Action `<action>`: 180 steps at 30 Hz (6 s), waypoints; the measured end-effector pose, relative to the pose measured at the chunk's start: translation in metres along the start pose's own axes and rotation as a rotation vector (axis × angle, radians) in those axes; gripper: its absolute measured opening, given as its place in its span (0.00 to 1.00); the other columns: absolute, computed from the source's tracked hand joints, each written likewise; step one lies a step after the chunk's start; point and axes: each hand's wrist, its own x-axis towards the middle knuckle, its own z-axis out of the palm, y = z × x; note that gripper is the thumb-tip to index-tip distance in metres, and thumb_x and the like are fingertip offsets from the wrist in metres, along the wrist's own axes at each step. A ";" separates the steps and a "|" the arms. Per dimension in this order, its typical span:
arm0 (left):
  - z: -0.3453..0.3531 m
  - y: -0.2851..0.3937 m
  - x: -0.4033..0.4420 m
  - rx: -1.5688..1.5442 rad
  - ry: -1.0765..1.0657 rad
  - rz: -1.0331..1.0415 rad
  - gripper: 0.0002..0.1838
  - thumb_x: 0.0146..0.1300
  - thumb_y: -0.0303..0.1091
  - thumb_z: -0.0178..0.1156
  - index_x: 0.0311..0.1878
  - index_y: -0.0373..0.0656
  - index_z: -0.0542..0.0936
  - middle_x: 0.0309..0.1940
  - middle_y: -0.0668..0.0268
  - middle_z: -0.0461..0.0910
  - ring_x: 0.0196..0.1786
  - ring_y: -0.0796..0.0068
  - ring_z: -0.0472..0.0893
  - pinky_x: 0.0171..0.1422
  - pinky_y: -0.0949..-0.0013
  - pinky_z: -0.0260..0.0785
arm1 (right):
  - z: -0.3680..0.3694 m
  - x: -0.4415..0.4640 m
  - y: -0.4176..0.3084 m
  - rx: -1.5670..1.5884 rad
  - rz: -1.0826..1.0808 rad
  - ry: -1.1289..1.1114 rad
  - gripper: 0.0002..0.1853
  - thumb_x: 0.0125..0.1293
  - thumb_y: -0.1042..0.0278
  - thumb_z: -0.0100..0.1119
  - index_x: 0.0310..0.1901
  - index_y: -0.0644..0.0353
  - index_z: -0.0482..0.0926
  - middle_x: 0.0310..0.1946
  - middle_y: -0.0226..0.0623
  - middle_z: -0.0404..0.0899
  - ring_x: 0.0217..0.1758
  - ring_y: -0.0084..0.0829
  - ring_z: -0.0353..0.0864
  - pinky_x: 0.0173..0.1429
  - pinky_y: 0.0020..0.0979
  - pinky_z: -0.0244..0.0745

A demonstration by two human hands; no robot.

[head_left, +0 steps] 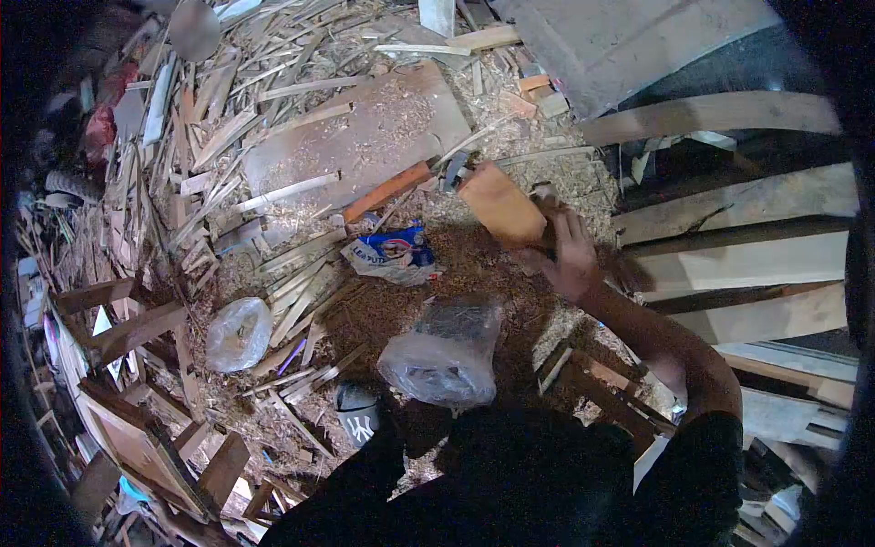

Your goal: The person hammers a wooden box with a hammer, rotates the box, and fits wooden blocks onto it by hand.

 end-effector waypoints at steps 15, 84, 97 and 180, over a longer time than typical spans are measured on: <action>0.036 0.031 -0.015 -0.272 0.296 -0.072 0.31 0.70 0.42 0.59 0.72 0.38 0.69 0.68 0.55 0.72 0.69 0.59 0.72 0.70 0.57 0.69 | 0.017 0.048 -0.131 0.162 -0.282 0.075 0.27 0.50 0.68 0.70 0.52 0.62 0.71 0.45 0.52 0.70 0.50 0.57 0.72 0.51 0.53 0.71; 0.047 0.063 -0.029 -0.621 0.099 -0.050 0.39 0.73 0.26 0.54 0.81 0.37 0.46 0.76 0.53 0.61 0.74 0.68 0.65 0.78 0.65 0.57 | -0.119 0.118 -0.711 0.183 -1.619 -0.200 0.28 0.64 0.76 0.65 0.68 0.62 0.74 0.60 0.44 0.81 0.60 0.35 0.82 0.63 0.37 0.74; 0.048 0.063 -0.032 -0.552 0.086 -0.055 0.39 0.73 0.27 0.55 0.81 0.38 0.48 0.76 0.54 0.62 0.74 0.68 0.65 0.79 0.64 0.55 | -0.099 0.123 -0.711 0.450 -1.571 -0.263 0.29 0.63 0.74 0.65 0.68 0.48 0.76 0.56 0.54 0.82 0.56 0.43 0.85 0.63 0.36 0.76; 0.051 0.064 -0.036 -0.527 0.120 -0.130 0.39 0.73 0.32 0.57 0.81 0.38 0.49 0.69 0.55 0.71 0.68 0.71 0.73 0.74 0.67 0.62 | -0.081 0.108 -0.724 0.231 -1.686 0.000 0.23 0.64 0.65 0.65 0.62 0.47 0.81 0.44 0.51 0.87 0.44 0.47 0.88 0.52 0.39 0.79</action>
